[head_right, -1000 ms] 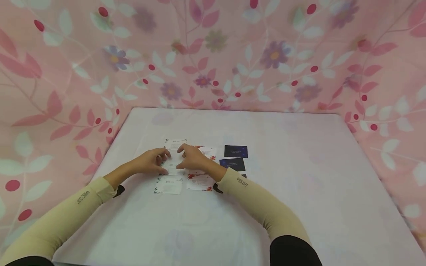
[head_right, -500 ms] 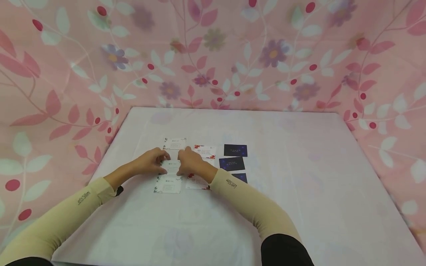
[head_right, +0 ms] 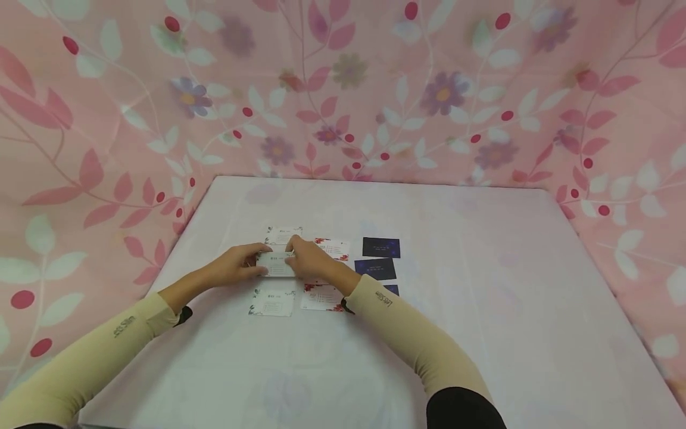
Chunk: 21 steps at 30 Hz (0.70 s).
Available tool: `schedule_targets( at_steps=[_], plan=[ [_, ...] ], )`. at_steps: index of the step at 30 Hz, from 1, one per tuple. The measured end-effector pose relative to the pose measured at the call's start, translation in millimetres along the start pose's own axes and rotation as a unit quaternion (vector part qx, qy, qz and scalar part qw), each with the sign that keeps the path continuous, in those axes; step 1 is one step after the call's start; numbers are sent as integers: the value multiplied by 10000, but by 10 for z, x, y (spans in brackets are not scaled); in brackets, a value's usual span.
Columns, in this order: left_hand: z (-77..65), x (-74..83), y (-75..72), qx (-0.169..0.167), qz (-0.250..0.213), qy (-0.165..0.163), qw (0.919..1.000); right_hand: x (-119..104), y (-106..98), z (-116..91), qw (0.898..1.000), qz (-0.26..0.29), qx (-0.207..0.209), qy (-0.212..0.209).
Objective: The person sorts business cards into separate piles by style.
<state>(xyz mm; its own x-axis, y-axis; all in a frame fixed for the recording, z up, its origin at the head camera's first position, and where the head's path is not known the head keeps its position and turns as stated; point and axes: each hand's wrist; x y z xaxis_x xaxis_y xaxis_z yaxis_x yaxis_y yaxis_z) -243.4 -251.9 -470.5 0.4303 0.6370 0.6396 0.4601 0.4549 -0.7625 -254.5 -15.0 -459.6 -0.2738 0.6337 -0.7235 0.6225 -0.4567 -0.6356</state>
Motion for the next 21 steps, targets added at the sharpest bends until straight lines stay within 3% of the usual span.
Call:
schedule_targets(
  at_steps=[6, 10, 16, 21],
  plan=[
    [-4, 47, -46, -51, -731, -142, 9972, 114, -33, -8, 9984, 479, -39, -311],
    [-12, 49, -73, -96, -1006, -192, 9947, 118, -33, -7, 9981, 481, 18, -394],
    [-15, 38, -77, -342, -1140, -167, 9928, 136, -44, -11, 9985, 426, -89, -338],
    [-25, 44, -74, -351, -1202, -113, 9921, 164, -45, -10, 9987, 360, -63, -365]
  ],
)
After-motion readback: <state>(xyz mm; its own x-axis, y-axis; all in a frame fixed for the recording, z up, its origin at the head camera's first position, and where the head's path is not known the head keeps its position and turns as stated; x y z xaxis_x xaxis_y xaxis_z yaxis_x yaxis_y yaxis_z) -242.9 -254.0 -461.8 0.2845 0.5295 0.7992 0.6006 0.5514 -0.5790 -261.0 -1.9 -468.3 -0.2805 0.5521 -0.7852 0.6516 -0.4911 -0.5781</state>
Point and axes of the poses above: each hand's wrist, its own z-axis towards the middle knuckle, its own y-axis out of the palm, x = y × z, and after that the axes turned 5 degrees about -x, right-handed
